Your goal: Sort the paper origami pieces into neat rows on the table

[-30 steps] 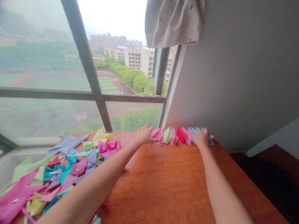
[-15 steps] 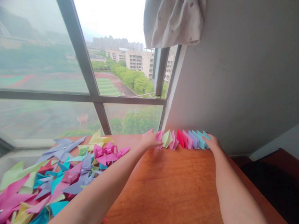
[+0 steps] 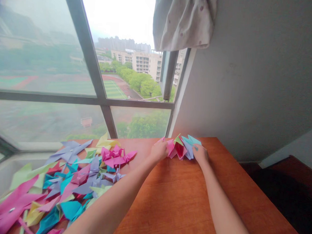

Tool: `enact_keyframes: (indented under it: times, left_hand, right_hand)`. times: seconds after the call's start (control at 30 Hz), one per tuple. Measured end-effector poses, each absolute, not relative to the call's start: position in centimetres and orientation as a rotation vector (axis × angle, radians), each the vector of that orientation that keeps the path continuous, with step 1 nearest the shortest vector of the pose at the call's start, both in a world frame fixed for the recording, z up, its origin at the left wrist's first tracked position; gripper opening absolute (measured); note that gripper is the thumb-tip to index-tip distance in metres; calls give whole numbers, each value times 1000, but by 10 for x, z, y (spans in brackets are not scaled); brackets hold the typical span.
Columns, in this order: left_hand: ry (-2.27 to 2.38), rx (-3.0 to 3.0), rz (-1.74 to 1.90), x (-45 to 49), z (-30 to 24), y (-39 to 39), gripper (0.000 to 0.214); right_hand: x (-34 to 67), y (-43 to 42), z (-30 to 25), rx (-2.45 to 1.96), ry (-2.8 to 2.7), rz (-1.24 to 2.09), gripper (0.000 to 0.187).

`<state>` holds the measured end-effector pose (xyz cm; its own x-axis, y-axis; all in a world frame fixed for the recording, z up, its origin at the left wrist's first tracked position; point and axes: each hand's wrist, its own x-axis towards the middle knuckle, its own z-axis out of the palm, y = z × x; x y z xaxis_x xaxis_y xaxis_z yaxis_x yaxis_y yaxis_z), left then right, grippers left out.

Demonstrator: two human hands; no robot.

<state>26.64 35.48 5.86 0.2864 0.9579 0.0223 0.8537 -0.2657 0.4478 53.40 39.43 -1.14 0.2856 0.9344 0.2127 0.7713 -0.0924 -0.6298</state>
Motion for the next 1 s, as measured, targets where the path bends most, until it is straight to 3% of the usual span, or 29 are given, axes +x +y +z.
enact_keyframes:
  times: [0.53,0.77,1.0]
  left_hand:
    - [1824,1836,754,238,63,230,20]
    - [1959,1808,1050,145,106,173,36]
    - [2291,1739,1157,26,149,135,36]
  right_hand:
    - [380,252,9,-1464,-1200,786,40]
    - [278,225,64,-1166,-1294,988,43]
    - [204,236,90,-1152,-1440,911,38]
